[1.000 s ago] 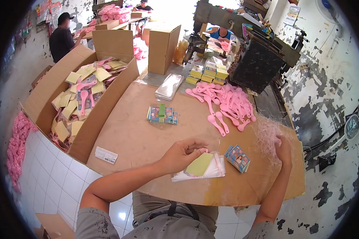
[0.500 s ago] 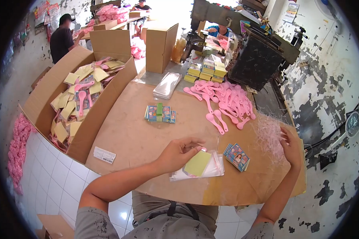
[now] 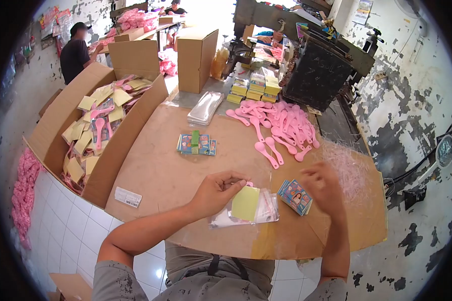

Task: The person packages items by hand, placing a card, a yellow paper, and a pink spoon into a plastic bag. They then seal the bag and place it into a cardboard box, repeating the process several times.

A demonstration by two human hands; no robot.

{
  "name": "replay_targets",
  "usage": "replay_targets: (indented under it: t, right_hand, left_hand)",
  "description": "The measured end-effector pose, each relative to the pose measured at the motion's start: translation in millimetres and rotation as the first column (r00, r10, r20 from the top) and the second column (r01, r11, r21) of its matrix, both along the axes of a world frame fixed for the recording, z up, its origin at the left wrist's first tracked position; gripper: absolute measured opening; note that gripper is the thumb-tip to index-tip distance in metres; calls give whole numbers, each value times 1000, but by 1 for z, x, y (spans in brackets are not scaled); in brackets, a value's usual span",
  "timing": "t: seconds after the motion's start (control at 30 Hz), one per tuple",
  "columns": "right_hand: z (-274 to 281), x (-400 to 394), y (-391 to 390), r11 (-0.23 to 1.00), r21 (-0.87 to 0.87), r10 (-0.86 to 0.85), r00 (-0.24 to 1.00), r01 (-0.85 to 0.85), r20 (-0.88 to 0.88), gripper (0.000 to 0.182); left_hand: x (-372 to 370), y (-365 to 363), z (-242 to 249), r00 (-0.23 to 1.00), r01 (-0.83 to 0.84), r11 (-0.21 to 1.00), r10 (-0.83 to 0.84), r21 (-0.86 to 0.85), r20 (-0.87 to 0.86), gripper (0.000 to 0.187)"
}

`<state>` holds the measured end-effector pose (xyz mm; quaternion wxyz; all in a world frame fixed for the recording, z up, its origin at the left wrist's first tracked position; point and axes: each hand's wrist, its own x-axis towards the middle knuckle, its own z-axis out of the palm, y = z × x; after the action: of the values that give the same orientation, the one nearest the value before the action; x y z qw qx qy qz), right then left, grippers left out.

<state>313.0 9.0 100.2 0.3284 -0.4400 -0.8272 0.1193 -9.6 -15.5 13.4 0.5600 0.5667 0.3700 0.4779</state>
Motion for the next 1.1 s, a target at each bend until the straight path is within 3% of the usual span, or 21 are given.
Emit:
replay_targets:
  t: [0.07,0.17,0.27,0.37,0.63,0.83,0.93,1.1]
  right_hand:
    - [1,-40,-15,949,-257,159,982,-181,-103,29]
    - [-25,-77,-16,894,-278,291,927,-351,-237,28]
    - [-71,-83,-7,770,-481,101,824,-420,-558,33]
    - [-72,-81,-9,665,-570,-8,759,-482,-651,24]
    - [-75,-72,-6,658,-587,-102,717,-471,-690,19]
    - [-75,-69,-5,656,-613,-143,724,-441,-674,17]
    - [-77,-67,-5,684,-576,-118,712,-447,-692,14]
    - [-83,-63,-2,728,-502,-29,711,-466,-702,14]
  left_hand:
    - [2,0,0,1000,4,1000,-5,-21,-18,26]
    - [4,-4,2,1000,13,999,-13,-37,-10,26]
    - [5,-5,0,999,18,999,-17,-31,32,25]
    - [7,-5,0,998,26,999,-25,-20,62,25]
    - [12,-6,-3,998,36,999,-34,-33,56,26]
    - [10,-6,-3,997,49,995,-54,-84,-51,27]
    - [10,-5,-1,999,46,999,-46,-20,25,27]
    - [3,-2,0,991,64,994,-53,89,-123,26]
